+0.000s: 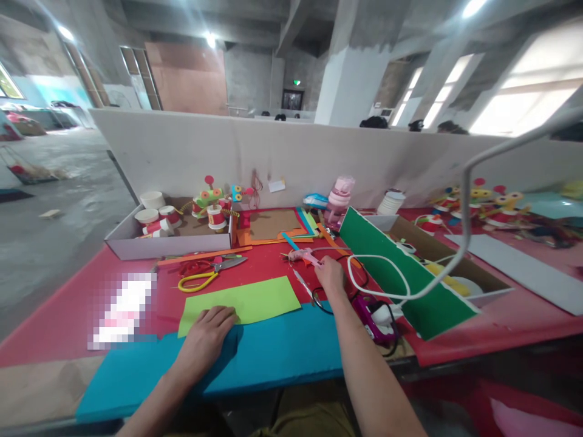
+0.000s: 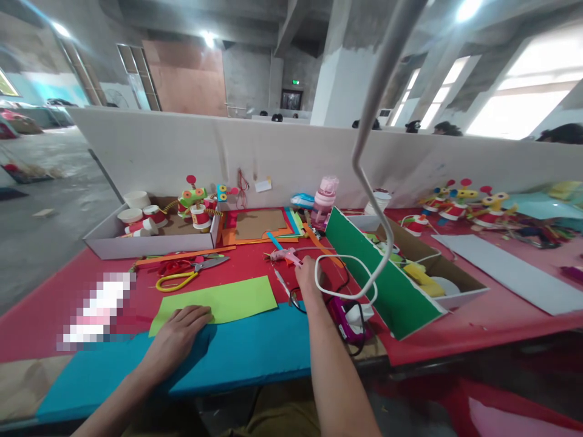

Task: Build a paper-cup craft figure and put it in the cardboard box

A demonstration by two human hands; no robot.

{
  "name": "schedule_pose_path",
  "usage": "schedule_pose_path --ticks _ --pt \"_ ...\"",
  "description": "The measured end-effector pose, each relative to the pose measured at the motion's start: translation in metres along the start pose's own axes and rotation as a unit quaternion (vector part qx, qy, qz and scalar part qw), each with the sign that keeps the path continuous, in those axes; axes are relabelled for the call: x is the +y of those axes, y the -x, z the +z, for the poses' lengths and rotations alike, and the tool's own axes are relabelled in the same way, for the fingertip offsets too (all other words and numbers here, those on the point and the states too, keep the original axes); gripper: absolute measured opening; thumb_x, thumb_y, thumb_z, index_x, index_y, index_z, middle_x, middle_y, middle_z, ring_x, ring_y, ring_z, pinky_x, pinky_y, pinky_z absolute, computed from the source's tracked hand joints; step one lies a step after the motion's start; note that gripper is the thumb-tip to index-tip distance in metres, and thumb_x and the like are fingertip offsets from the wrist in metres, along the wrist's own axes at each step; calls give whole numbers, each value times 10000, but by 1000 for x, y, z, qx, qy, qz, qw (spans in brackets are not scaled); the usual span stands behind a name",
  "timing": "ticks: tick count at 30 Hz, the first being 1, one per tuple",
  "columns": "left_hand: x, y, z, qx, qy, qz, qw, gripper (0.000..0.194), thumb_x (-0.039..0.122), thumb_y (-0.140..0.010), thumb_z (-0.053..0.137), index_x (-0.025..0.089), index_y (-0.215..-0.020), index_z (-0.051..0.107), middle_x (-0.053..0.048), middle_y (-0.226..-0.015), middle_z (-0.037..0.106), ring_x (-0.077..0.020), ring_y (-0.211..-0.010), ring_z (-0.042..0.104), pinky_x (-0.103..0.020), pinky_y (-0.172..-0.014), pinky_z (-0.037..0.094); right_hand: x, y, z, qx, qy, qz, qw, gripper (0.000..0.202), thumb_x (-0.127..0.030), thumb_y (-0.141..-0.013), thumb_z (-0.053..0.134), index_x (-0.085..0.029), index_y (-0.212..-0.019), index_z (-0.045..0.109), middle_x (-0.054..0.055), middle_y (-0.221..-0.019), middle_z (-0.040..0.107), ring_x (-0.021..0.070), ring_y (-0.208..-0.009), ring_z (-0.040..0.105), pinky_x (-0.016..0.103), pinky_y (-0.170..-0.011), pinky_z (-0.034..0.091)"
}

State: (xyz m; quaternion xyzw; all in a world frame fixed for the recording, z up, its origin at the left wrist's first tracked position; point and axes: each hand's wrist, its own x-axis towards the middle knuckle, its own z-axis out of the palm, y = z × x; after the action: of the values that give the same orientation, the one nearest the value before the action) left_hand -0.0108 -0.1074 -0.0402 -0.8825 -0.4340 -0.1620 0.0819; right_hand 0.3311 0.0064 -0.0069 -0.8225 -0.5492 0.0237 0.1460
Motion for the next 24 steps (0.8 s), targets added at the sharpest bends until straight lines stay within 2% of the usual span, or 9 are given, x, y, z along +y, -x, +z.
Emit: schedule_pose_path --ticks 3,11,15,21,24 --pt "0 0 0 1 1 -3 1000 347 104 -889 430 207 -1147 638 -80 -1218 649 -266 -1111 556 -404 -884 447 -3 3 1 6 -9 13 1000 193 -283 -859 582 -143 -975 647 133 -949 706 231 -899 676 257 -680 447" --pt "1 -2 -3 0 5 -6 1000 367 95 -882 409 206 -1142 643 -81 -1203 654 -254 -1101 559 -394 -883 453 -23 17 12 12 1 -31 999 242 -331 -855 554 -134 -972 633 140 -910 699 249 -883 680 270 -670 457" --pt "1 -1 -1 -1 4 -10 1000 358 105 -883 418 211 -1139 644 -80 -1205 653 -258 -1106 559 -401 -892 451 -30 20 11 5 9 -27 1000 305 -377 -836 552 -143 -1018 625 148 -923 699 274 -875 684 304 -667 473" --pt "0 0 1 -6 1 -12 1000 352 115 -891 418 214 -1148 639 -81 -1221 645 -269 -1120 553 -418 -897 446 -38 22 8 -20 15 -28 999 322 -374 -826 561 -149 -1049 617 157 -923 704 272 -889 686 303 -671 480" --pt "0 0 1 -5 -1 -10 1000 348 118 -894 416 213 -1139 643 -80 -1214 649 -269 -1112 558 -419 -893 448 -43 25 6 -13 19 -39 999 317 -370 -831 560 -157 -1061 604 148 -945 702 270 -898 686 303 -676 486"
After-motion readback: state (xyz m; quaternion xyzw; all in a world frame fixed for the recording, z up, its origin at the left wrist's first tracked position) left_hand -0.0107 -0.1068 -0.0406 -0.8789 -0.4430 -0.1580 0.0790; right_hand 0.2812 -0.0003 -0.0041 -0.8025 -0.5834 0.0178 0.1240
